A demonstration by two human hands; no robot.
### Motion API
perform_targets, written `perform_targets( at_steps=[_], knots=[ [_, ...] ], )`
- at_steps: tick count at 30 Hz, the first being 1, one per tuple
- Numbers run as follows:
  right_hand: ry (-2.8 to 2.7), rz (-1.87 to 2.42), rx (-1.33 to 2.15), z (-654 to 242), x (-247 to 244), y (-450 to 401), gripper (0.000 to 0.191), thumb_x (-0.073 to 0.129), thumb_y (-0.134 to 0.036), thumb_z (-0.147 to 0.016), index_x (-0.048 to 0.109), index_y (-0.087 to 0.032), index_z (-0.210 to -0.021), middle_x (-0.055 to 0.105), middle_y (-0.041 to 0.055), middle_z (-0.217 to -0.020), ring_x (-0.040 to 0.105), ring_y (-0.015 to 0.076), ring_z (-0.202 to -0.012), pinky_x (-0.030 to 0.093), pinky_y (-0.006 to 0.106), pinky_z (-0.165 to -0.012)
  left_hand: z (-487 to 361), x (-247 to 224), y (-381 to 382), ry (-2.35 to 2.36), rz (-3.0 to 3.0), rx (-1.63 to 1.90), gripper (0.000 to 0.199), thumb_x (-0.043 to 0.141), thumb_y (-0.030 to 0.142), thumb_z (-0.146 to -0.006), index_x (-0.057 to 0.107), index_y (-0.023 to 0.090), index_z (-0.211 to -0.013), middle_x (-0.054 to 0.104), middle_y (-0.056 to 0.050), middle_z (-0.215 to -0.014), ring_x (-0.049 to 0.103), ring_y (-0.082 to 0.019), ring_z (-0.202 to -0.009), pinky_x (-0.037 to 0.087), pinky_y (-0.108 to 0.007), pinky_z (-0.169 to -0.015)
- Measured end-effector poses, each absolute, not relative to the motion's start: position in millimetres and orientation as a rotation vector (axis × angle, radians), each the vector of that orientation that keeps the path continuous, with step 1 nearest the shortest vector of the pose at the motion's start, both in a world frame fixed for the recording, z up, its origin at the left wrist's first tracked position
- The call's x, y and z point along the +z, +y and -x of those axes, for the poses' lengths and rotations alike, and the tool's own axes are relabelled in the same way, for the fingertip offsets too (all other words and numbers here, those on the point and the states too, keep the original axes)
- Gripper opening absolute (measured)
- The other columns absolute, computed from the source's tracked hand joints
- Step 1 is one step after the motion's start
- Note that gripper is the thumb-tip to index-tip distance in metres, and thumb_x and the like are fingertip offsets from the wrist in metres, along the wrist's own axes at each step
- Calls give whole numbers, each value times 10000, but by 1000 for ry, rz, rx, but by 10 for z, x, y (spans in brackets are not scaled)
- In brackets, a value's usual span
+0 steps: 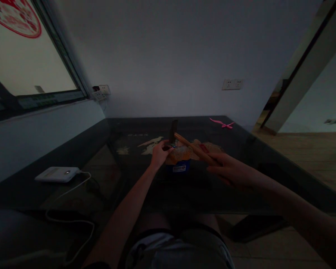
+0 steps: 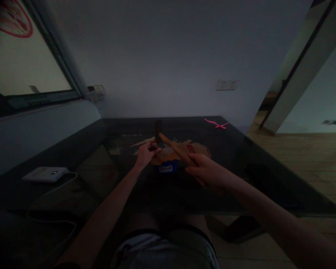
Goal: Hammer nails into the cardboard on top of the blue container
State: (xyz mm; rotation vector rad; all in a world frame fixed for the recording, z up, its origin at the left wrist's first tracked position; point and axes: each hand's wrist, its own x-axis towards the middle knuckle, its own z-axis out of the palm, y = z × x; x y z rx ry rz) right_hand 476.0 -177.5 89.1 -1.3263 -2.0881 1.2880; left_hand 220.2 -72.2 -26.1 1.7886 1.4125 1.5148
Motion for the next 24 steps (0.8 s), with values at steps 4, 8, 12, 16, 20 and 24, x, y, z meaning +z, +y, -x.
perform_targets(
  at_steps=[4, 8, 12, 16, 20, 24],
  knots=[
    [-2093, 1353, 1287, -4765, 892, -1761, 396, 559, -277, -759, 528, -129, -1126, 441, -93, -463, 386, 56, -325, 310, 153, -302, -2190, -273, -715, 1421, -1811, 1493, 350, 688, 146, -685, 605, 153, -1025, 699, -45, -791, 668, -178, -747, 519, -302, -719],
    [-2072, 1280, 1264, -4780, 968, -1797, 368, 571, -286, -756, 551, -150, -1097, 435, -93, -456, 385, 57, -318, 306, 156, -297, -2201, -279, -714, 1390, -1792, 1526, 345, 681, 142, -690, 605, 138, -1026, 692, -54, -796, 667, -171, -754, 521, -303, -738],
    [-2069, 1318, 1307, -4749, 907, -1800, 349, 550, -264, -766, 532, -152, -1095, 420, -105, -443, 375, 52, -306, 302, 143, -292, -2202, -257, -734, 1432, -1805, 1511, 339, 689, 148, -682, 613, 137, -1013, 693, -59, -797, 666, -178, -752, 521, -305, -726],
    [-2074, 1348, 1328, -4743, 884, -1792, 315, 537, -265, -771, 529, -141, -1061, 411, -104, -440, 377, 51, -314, 310, 140, -295, -2196, -259, -731, 1420, -1807, 1492, 352, 692, 164, -684, 607, 145, -1025, 697, -62, -808, 666, -178, -753, 519, -300, -716],
    [-2063, 1320, 1287, -4773, 943, -1816, 340, 554, -289, -762, 544, -138, -1067, 415, -97, -457, 375, 49, -325, 301, 141, -299, -2210, -273, -709, 1409, -1760, 1525, 364, 695, 158, -677, 605, 139, -1029, 691, -56, -793, 666, -170, -754, 520, -297, -731],
    [-2055, 1352, 1325, -4766, 895, -1816, 395, 561, -281, -757, 514, -134, -1121, 413, -101, -473, 378, 50, -330, 306, 143, -302, -2209, -274, -705, 1407, -1759, 1501, 363, 690, 157, -680, 603, 129, -1032, 695, -62, -803, 668, -175, -747, 522, -302, -725]
  ],
)
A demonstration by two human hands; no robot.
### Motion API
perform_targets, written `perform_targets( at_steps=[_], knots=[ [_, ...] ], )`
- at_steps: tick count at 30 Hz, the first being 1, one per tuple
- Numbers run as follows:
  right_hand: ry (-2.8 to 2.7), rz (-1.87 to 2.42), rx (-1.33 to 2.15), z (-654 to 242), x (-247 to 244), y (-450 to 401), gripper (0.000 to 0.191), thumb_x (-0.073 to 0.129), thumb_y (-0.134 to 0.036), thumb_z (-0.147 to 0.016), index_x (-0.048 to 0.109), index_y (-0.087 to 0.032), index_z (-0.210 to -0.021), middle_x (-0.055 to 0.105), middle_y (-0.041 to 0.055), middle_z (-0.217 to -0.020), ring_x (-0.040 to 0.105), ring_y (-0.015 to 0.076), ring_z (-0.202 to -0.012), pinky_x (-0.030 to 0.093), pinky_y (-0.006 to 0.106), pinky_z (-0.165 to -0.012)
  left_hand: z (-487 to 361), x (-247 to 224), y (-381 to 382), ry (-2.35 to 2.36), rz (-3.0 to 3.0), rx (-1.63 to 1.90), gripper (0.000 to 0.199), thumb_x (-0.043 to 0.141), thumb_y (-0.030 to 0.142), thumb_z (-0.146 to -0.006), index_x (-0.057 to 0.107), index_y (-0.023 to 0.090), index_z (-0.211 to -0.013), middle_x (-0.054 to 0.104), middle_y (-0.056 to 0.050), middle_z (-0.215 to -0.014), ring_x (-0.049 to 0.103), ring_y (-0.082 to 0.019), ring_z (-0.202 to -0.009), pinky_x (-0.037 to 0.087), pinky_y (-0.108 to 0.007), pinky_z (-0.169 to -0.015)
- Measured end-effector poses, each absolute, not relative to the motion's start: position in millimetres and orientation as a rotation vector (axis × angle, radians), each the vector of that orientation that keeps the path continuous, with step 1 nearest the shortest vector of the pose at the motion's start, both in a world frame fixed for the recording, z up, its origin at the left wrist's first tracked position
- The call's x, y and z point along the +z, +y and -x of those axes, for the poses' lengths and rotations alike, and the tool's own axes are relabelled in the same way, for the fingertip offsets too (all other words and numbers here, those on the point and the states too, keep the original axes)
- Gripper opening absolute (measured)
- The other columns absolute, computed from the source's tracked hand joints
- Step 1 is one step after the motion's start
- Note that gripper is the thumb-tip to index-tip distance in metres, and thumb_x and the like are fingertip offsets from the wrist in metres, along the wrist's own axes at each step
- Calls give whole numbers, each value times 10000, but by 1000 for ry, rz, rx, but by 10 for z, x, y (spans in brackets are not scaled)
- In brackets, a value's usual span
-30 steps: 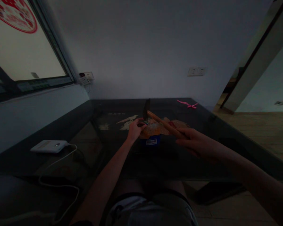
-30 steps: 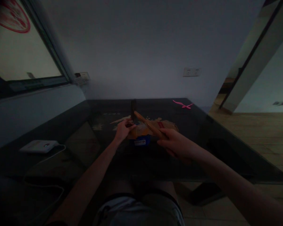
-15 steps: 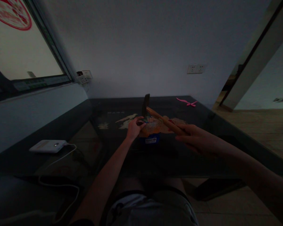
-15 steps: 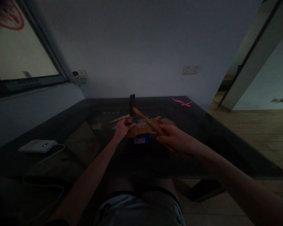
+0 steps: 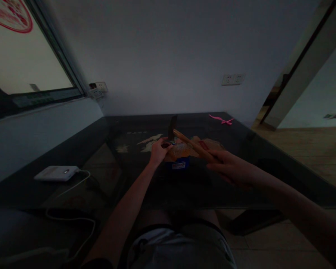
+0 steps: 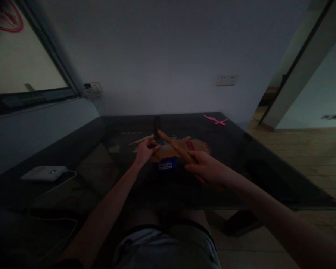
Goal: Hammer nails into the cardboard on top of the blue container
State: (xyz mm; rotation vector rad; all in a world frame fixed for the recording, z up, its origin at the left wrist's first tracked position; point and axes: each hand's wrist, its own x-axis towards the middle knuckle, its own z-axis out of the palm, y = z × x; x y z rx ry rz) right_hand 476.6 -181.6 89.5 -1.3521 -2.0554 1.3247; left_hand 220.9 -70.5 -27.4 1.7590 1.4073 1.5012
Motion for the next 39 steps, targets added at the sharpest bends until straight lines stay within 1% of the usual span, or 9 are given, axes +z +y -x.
perform_targets(
  at_steps=[4, 8, 11, 14, 17, 22, 28, 33, 39],
  knots=[
    [-2088, 1374, 1332, -4764, 883, -1793, 392, 537, -279, -777, 491, -124, -1134, 410, -103, -457, 368, 49, -322, 302, 140, -301, -2193, -288, -696, 1419, -1796, 1494, 370, 696, 165, -676, 600, 134, -1033, 697, -59, -799, 668, -179, -753, 522, -307, -729],
    [-2100, 1329, 1280, -4782, 946, -1794, 402, 543, -304, -780, 497, -134, -1141, 413, -99, -469, 374, 50, -322, 301, 143, -294, -2206, -279, -701, 1408, -1803, 1532, 360, 694, 154, -678, 600, 138, -1026, 694, -44, -778, 666, -161, -737, 521, -297, -734],
    [-2092, 1331, 1297, -4766, 916, -1788, 393, 535, -290, -779, 498, -135, -1139, 415, -98, -481, 377, 50, -324, 313, 147, -297, -2213, -253, -725, 1445, -1837, 1521, 354, 698, 153, -677, 605, 141, -1018, 695, -40, -772, 665, -161, -735, 517, -298, -737],
    [-2105, 1362, 1327, -4750, 867, -1774, 338, 530, -268, -777, 521, -129, -1084, 410, -98, -474, 371, 49, -328, 311, 145, -301, -2206, -244, -737, 1459, -1851, 1480, 363, 696, 151, -679, 605, 138, -1030, 700, -51, -792, 665, -172, -741, 514, -300, -728],
    [-2110, 1380, 1283, -4768, 901, -1778, 295, 528, -281, -786, 539, -138, -1044, 414, -93, -470, 372, 49, -331, 297, 142, -301, -2201, -259, -725, 1445, -1836, 1483, 377, 697, 156, -680, 598, 134, -1043, 700, -56, -791, 666, -178, -749, 511, -310, -740],
    [-2097, 1349, 1250, -4795, 965, -1798, 398, 523, -285, -790, 486, -147, -1162, 403, -100, -466, 370, 55, -324, 299, 144, -301, -2205, -290, -696, 1394, -1800, 1511, 377, 698, 157, -679, 596, 143, -1041, 693, -45, -778, 667, -164, -742, 514, -305, -744],
    [-2109, 1410, 1349, -4766, 943, -1777, 372, 531, -266, -777, 504, -130, -1122, 405, -104, -449, 356, 47, -321, 290, 134, -295, -2198, -292, -694, 1468, -1787, 1482, 431, 718, 159, -656, 580, 133, -1063, 698, -54, -786, 667, -178, -730, 516, -312, -722],
    [-2094, 1355, 1246, -4770, 1048, -1821, 420, 523, -268, -790, 483, -135, -1187, 399, -103, -463, 353, 44, -327, 291, 128, -302, -2207, -291, -698, 1395, -1775, 1519, 427, 706, 146, -666, 570, 140, -1070, 691, -39, -767, 667, -162, -731, 519, -302, -733],
    [-2093, 1417, 1372, -4791, 941, -1776, 433, 518, -264, -796, 464, -128, -1203, 400, -104, -462, 354, 46, -324, 295, 128, -296, -2181, -293, -701, 1405, -1816, 1493, 467, 703, 163, -670, 554, 149, -1113, 699, -41, -793, 665, -174, -757, 510, -322, -759]
  ],
)
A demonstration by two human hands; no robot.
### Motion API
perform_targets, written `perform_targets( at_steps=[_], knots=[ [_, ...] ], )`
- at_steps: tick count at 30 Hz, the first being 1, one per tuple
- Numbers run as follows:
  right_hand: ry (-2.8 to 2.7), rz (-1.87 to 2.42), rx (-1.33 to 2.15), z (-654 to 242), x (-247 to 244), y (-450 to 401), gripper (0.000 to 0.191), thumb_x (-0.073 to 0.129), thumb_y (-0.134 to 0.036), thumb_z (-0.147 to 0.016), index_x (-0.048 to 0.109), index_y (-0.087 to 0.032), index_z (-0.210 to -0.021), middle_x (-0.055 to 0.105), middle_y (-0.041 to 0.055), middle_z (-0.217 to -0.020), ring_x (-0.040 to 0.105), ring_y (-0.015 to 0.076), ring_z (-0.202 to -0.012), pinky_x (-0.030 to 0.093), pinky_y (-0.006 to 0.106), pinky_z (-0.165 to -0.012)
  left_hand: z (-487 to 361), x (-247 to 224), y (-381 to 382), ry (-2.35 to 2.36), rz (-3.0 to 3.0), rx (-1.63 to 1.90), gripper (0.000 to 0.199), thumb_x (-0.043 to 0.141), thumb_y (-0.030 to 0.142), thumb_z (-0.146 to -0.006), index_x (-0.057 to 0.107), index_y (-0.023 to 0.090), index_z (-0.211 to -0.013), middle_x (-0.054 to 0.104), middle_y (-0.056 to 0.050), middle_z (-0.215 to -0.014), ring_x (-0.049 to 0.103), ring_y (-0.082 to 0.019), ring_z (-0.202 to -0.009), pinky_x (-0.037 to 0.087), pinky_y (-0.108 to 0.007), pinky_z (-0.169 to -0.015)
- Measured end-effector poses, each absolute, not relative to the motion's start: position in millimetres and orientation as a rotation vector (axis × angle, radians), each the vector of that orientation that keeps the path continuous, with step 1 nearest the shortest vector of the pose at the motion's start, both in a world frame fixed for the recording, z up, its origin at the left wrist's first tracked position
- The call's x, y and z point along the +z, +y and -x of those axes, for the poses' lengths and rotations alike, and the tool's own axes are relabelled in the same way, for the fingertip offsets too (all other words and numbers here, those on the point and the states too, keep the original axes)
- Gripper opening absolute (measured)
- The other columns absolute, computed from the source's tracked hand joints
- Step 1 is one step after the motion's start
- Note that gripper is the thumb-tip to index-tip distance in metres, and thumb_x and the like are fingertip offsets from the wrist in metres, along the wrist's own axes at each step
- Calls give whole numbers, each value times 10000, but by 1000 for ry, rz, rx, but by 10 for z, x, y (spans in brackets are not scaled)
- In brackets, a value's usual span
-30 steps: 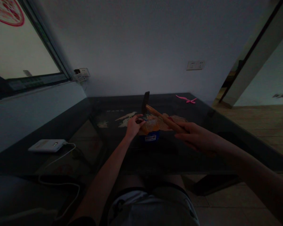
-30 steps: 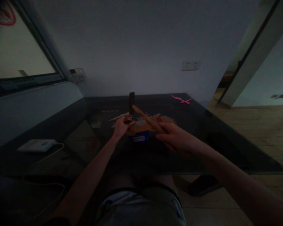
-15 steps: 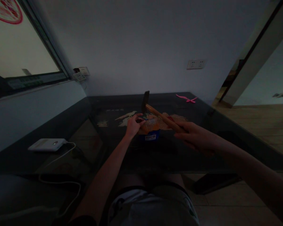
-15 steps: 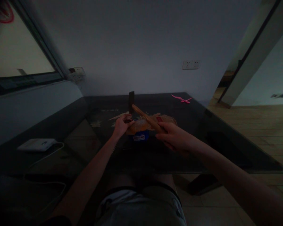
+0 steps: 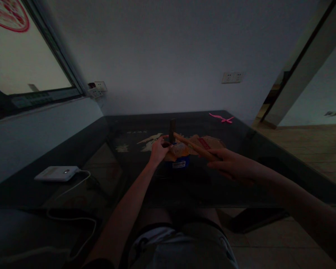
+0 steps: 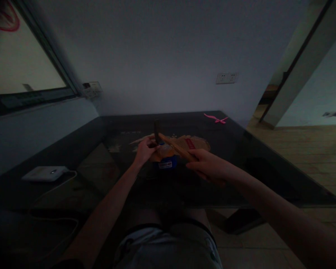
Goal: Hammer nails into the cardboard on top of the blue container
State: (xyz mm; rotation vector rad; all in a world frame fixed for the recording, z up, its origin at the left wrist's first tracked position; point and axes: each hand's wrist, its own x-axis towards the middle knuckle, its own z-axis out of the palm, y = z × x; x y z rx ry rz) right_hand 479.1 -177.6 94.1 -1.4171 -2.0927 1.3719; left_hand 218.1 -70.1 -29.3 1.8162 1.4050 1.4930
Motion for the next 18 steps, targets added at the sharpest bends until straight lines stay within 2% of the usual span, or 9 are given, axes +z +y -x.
perform_targets(
  at_steps=[8, 13, 18],
  knots=[
    [-2042, 1308, 1318, -4829, 984, -1804, 422, 536, -280, -795, 482, -145, -1191, 416, -96, -497, 353, 33, -327, 281, 126, -297, -2166, -322, -691, 1373, -1791, 1528, 481, 701, 166, -672, 549, 147, -1128, 689, -40, -782, 663, -167, -776, 502, -314, -777],
    [-2098, 1373, 1385, -4794, 905, -1765, 323, 529, -269, -792, 510, -143, -1089, 396, -102, -469, 342, 36, -322, 274, 128, -295, -2182, -272, -722, 1434, -1797, 1481, 480, 708, 161, -666, 546, 141, -1118, 701, -49, -797, 667, -174, -748, 510, -315, -751],
    [-2083, 1347, 1325, -4810, 973, -1803, 356, 538, -298, -786, 509, -140, -1103, 415, -97, -484, 355, 41, -327, 285, 138, -301, -2203, -268, -715, 1439, -1761, 1485, 456, 703, 149, -672, 547, 141, -1100, 695, -44, -783, 668, -167, -744, 517, -308, -743]
  ],
)
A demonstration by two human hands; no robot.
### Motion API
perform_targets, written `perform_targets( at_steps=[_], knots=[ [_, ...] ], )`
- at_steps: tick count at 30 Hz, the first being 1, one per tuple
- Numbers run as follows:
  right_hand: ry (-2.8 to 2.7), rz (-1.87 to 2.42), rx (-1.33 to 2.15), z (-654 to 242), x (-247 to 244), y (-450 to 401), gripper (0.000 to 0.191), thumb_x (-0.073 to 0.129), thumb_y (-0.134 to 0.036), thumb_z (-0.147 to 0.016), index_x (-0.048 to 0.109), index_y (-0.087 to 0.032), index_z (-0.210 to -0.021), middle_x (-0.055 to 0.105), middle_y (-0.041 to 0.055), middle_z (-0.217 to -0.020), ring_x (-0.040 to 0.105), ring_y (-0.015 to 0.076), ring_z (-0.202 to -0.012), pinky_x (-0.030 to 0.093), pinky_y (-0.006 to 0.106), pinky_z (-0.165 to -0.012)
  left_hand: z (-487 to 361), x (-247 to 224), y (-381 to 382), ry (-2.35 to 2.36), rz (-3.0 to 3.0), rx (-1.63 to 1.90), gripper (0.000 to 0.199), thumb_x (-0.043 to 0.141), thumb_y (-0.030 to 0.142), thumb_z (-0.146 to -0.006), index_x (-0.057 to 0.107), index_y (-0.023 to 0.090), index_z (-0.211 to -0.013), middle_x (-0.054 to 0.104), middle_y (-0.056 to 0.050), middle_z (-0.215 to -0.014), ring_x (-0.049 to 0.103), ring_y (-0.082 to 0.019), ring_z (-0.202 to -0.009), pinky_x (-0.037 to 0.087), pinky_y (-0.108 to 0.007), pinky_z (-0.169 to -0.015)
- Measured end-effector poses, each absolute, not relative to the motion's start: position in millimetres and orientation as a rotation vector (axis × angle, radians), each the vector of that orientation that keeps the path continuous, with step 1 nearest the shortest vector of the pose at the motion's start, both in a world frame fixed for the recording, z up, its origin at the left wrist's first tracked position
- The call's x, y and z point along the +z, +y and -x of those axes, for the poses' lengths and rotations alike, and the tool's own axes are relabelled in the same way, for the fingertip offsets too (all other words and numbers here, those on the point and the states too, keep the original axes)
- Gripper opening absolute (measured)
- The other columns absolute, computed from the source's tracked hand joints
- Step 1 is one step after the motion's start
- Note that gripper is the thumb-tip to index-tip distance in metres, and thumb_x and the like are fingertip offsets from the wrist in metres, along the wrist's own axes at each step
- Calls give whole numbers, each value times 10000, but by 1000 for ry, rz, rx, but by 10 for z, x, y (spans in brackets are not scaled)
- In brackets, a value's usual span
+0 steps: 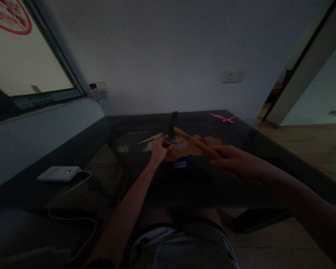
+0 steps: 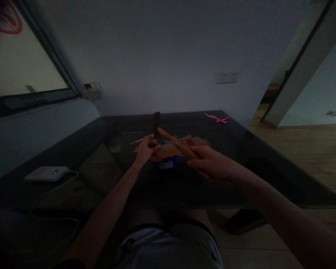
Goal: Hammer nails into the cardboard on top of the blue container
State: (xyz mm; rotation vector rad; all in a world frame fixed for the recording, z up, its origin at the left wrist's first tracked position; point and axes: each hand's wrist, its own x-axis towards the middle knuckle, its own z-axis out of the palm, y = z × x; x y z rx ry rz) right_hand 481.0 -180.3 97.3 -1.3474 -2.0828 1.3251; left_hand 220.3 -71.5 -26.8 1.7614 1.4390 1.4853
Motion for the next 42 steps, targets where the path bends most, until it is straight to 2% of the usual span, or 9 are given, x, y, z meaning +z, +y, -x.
perform_targets(
  at_steps=[8, 16, 29, 42],
  knots=[
    [-2036, 1383, 1394, -4741, 819, -1794, 356, 528, -272, -779, 487, -146, -1109, 405, -107, -461, 365, 50, -324, 305, 138, -304, -2198, -253, -741, 1422, -1824, 1482, 433, 694, 153, -675, 553, 143, -1084, 685, -39, -780, 658, -166, -742, 509, -301, -735],
    [-2055, 1331, 1306, -4809, 856, -1821, 362, 517, -314, -802, 479, -150, -1122, 401, -105, -467, 359, 45, -320, 298, 137, -300, -2200, -281, -707, 1387, -1759, 1512, 443, 685, 146, -675, 544, 155, -1095, 662, -20, -761, 655, -153, -733, 512, -298, -734],
    [-2035, 1337, 1334, -4778, 782, -1833, 314, 546, -316, -765, 498, -153, -1029, 431, -101, -468, 382, 58, -329, 307, 161, -309, -2201, -277, -690, 1424, -1766, 1493, 446, 694, 131, -658, 543, 150, -1078, 670, -22, -753, 655, -161, -721, 507, -296, -722],
    [-2017, 1290, 1323, -4757, 676, -1846, 279, 522, -318, -776, 473, -159, -1000, 397, -115, -471, 356, 54, -315, 302, 160, -307, -2208, -241, -733, 1411, -1785, 1478, 411, 682, 133, -671, 550, 148, -1060, 653, -15, -734, 650, -156, -727, 504, -287, -717]
  ],
)
